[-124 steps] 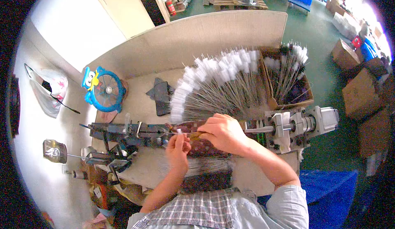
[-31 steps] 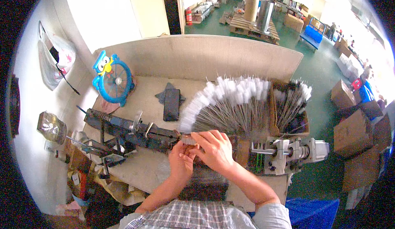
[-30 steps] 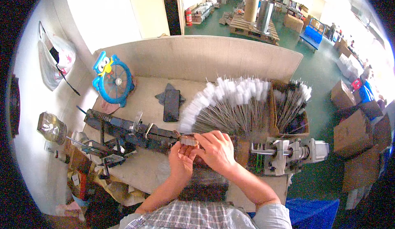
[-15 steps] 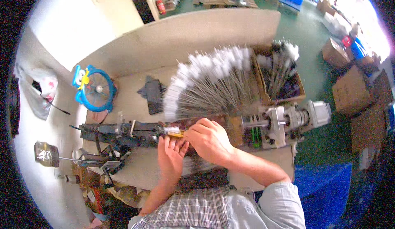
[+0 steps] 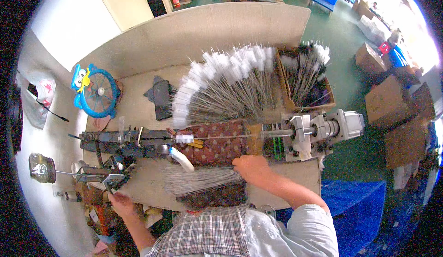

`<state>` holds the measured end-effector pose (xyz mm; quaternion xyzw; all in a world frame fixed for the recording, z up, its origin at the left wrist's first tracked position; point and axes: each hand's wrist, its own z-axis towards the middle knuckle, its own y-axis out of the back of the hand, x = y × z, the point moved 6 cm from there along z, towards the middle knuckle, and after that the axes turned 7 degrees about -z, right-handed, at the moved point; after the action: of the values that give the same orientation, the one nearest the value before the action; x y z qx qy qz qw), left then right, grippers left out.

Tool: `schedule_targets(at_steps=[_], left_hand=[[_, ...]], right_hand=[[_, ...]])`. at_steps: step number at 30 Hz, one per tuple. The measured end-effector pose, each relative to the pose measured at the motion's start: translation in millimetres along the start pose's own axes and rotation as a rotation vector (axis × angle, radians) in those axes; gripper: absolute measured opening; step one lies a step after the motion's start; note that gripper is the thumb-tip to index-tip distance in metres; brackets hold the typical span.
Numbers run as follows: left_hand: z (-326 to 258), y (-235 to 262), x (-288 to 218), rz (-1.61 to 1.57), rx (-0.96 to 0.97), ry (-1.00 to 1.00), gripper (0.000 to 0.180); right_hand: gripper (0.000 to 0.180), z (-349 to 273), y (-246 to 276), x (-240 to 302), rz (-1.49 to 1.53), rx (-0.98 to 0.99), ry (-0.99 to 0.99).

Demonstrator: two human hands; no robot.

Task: Assembling industrial brushes by inserting bristles into ferrules and using a machine to secure them.

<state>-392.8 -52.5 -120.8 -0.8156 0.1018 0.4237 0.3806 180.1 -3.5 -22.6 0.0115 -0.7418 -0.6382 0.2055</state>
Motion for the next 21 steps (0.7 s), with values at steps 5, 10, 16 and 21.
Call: schedule_targets(at_steps=[5, 10, 16, 21], left_hand=[[1.6, 5.2, -40.9, 0.038, -0.274, -0.168, 0.032], [-47.9, -42.9, 9.7, -0.008, -0.287, -0.208, 0.030], [-102.1, -126.2, 135.7, -0.117, 0.082, 0.333, 0.019], [-183.9, -248.4, 169.4, 0.116, 0.416, 0.407, 0.020]], right_hand=[[0.014, 0.4, 13.0, -3.1, -0.063, -0.005, 0.030], [0.019, -0.2, 21.2, 0.3, -0.040, 0.087, -0.051], [0.022, -1.3, 27.8, -1.5, -0.056, 0.062, -0.010], [0.025, -13.6, 20.3, -7.5, -0.085, 0.089, -0.041]])
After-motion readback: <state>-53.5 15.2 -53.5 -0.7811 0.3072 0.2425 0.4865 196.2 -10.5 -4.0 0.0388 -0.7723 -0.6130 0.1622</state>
